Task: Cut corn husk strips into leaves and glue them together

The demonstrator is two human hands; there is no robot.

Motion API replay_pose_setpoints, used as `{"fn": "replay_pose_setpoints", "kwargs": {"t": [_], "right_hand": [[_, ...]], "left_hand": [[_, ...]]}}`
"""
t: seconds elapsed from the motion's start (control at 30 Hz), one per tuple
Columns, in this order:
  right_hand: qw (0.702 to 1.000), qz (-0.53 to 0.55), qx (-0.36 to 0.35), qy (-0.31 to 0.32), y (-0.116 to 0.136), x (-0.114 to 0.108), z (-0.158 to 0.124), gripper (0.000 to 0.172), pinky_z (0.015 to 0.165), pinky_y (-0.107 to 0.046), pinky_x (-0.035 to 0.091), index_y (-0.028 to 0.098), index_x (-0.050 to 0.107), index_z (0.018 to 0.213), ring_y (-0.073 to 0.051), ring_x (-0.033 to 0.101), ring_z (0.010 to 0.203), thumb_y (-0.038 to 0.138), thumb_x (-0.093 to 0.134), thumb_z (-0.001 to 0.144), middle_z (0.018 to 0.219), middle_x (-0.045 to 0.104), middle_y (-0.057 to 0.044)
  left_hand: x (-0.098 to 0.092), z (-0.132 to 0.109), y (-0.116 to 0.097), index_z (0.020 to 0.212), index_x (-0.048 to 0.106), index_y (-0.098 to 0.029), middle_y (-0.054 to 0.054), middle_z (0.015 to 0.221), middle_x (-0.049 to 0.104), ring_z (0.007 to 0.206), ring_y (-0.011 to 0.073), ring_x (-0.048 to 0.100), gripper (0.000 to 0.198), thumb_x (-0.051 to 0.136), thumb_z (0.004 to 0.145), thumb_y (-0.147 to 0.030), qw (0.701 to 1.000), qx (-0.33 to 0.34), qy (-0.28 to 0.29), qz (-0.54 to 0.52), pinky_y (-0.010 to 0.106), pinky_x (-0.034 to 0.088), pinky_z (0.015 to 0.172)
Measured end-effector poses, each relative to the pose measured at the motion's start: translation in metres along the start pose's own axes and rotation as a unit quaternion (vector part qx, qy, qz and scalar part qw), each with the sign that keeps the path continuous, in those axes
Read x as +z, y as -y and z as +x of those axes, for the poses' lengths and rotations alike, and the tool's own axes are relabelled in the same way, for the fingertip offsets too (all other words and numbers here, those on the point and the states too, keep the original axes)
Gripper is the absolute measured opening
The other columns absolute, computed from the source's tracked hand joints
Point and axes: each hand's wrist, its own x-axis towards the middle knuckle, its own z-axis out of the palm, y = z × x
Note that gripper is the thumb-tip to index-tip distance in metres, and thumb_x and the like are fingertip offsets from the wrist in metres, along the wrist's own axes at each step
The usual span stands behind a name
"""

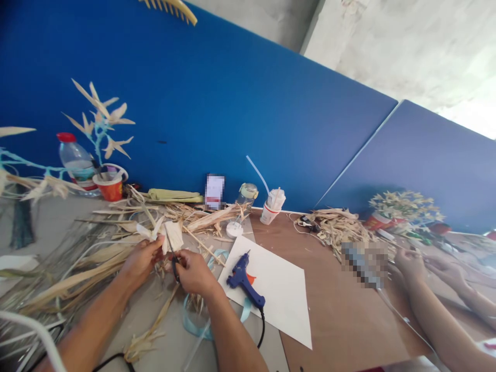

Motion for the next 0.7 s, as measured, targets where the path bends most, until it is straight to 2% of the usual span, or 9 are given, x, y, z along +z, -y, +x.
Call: {"fn": "replay_pose_setpoints", "kwargs": {"t": [0.1, 0.17, 0.27, 0.33, 0.47, 0.6, 0.7], "right_hand": [[1.0, 0.023, 0.015, 0.0, 0.001, -0.002, 0.0, 0.013, 0.048, -0.021, 0.029, 0.018, 0.065, 0.086, -0.008, 0.039, 0.047, 0.023, 0.06, 0.076, 0.051, 0.048, 0.007], [0.996, 0.086, 0.013, -0.016, 0.001, -0.004, 0.001, 0.015, 0.049, -0.021, 0.03, 0.018, 0.063, 0.085, -0.008, 0.039, 0.047, 0.027, 0.062, 0.074, 0.051, 0.048, 0.007], [0.972, 0.219, -0.022, -0.077, 0.002, -0.008, 0.005, 0.03, 0.051, -0.021, 0.033, 0.019, 0.06, 0.092, -0.009, 0.044, 0.051, 0.032, 0.068, 0.067, 0.057, 0.053, 0.006], [0.951, 0.274, -0.05, -0.132, 0.002, -0.01, 0.007, 0.039, 0.052, -0.021, 0.035, 0.02, 0.058, 0.096, -0.01, 0.048, 0.055, 0.032, 0.072, 0.062, 0.063, 0.056, 0.005], [0.933, 0.29, -0.076, -0.201, 0.003, -0.013, 0.011, 0.045, 0.058, -0.023, 0.04, 0.022, 0.054, 0.096, -0.012, 0.053, 0.062, 0.034, 0.076, 0.059, 0.068, 0.058, 0.005], [0.934, 0.289, -0.067, -0.197, 0.006, -0.015, 0.01, 0.049, 0.061, -0.025, 0.042, 0.022, 0.052, 0.096, -0.013, 0.058, 0.064, 0.035, 0.078, 0.056, 0.069, 0.061, 0.004], [0.935, 0.292, -0.054, -0.192, 0.007, -0.016, 0.01, 0.049, 0.059, -0.024, 0.042, 0.021, 0.053, 0.095, -0.013, 0.058, 0.06, 0.032, 0.079, 0.054, 0.066, 0.061, 0.005]], "left_hand": [[0.001, 0.0, -0.001, 0.054, 0.051, -0.018, -0.005, 0.045, 0.047, 0.041, 0.0107, 0.041, 0.042, 0.077, 0.055, -0.052, 1.0, 0.004, -0.003, -0.001, 0.025, 0.03, 0.044], [0.002, -0.002, -0.002, 0.055, 0.052, -0.018, -0.005, 0.046, 0.046, 0.042, 0.0098, 0.039, 0.043, 0.078, 0.054, -0.053, 1.0, 0.011, -0.004, -0.003, 0.024, 0.029, 0.044], [0.006, -0.006, -0.005, 0.056, 0.051, -0.018, -0.007, 0.046, 0.042, 0.042, 0.0075, 0.032, 0.045, 0.078, 0.055, -0.054, 1.0, 0.012, 0.027, 0.001, 0.022, 0.025, 0.043], [0.008, -0.011, -0.008, 0.057, 0.053, -0.018, -0.008, 0.045, 0.038, 0.042, 0.0067, 0.028, 0.044, 0.077, 0.058, -0.055, 0.997, 0.003, 0.074, 0.013, 0.021, 0.022, 0.043], [0.011, -0.018, -0.013, 0.059, 0.06, -0.016, -0.006, 0.044, 0.038, 0.04, 0.0068, 0.024, 0.043, 0.073, 0.063, -0.057, 0.984, -0.036, 0.163, 0.057, 0.022, 0.016, 0.043], [0.012, -0.024, -0.016, 0.05, 0.054, -0.017, -0.004, 0.044, 0.041, 0.041, 0.0076, 0.026, 0.046, 0.074, 0.062, -0.056, 0.974, -0.064, 0.196, 0.091, 0.023, 0.017, 0.043], [0.011, -0.026, -0.017, 0.051, 0.057, -0.017, -0.003, 0.045, 0.045, 0.042, 0.009, 0.03, 0.045, 0.074, 0.06, -0.058, 0.965, -0.084, 0.215, 0.124, 0.023, 0.019, 0.044]]}}
